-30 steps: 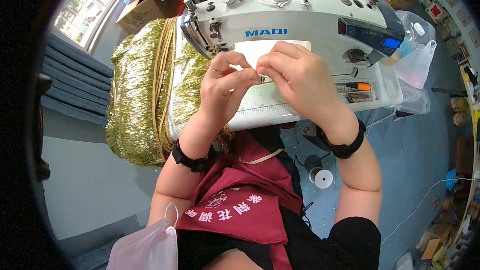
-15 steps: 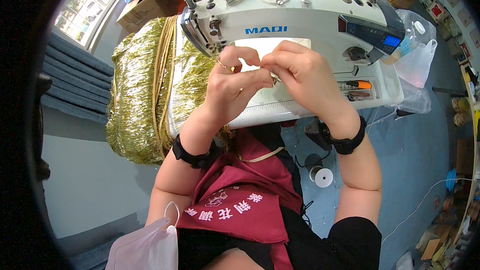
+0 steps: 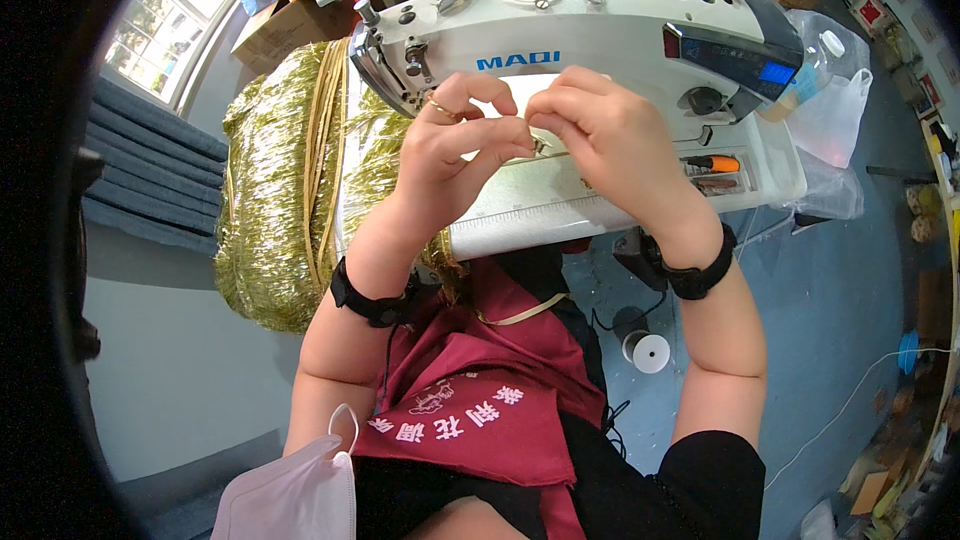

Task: The person feeds a gold tinsel fabric through a sewing machine, guides it under the presser foot, and sews along the edge. They pause to adjust the fabric, thread the needle, and trim threads with scissors.

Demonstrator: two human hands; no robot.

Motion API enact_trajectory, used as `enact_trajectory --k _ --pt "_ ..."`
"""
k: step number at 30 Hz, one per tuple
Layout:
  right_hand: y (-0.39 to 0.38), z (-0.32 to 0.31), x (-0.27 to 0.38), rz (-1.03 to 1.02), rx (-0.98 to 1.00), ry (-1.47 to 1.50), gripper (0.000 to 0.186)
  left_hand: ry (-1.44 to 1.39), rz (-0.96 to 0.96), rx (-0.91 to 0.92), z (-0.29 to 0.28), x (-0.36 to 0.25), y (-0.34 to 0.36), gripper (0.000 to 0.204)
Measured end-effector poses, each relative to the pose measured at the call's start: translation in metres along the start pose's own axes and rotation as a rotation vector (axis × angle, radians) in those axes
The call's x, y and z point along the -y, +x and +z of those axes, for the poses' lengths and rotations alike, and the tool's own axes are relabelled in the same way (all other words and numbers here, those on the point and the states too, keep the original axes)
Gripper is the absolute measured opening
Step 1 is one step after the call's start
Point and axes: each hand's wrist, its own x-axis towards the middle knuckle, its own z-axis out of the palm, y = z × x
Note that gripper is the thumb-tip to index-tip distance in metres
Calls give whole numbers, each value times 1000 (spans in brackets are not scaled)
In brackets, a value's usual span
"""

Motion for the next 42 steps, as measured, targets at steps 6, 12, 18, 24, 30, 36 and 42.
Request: enact_trajectory --k 6,12,18,24,30,36,42 --pt "-1 -9 2 -5 -54 -78 6 157 -46 -22 4 10 8 13" --pt "-10 -17 -6 51 -89 -123 6 179 19 -10 4 9 19 13" --pt "-4 -16 -17 -19 9 -209 4 162 36 135 16 -2 23 13" --pt "-13 -26 -14 69 -64 -157 7 403 45 59 19 1 28 12" --pt "-16 -34 -27 107 -61 -102 7 190 87 15 25 4 41 11" --pt "-7 -32 -30 23 -36 -173 6 347 89 169 29 -8 43 12" --pt "-8 -36 -23 41 -95 -190 5 556 178 85 34 -3 46 11"
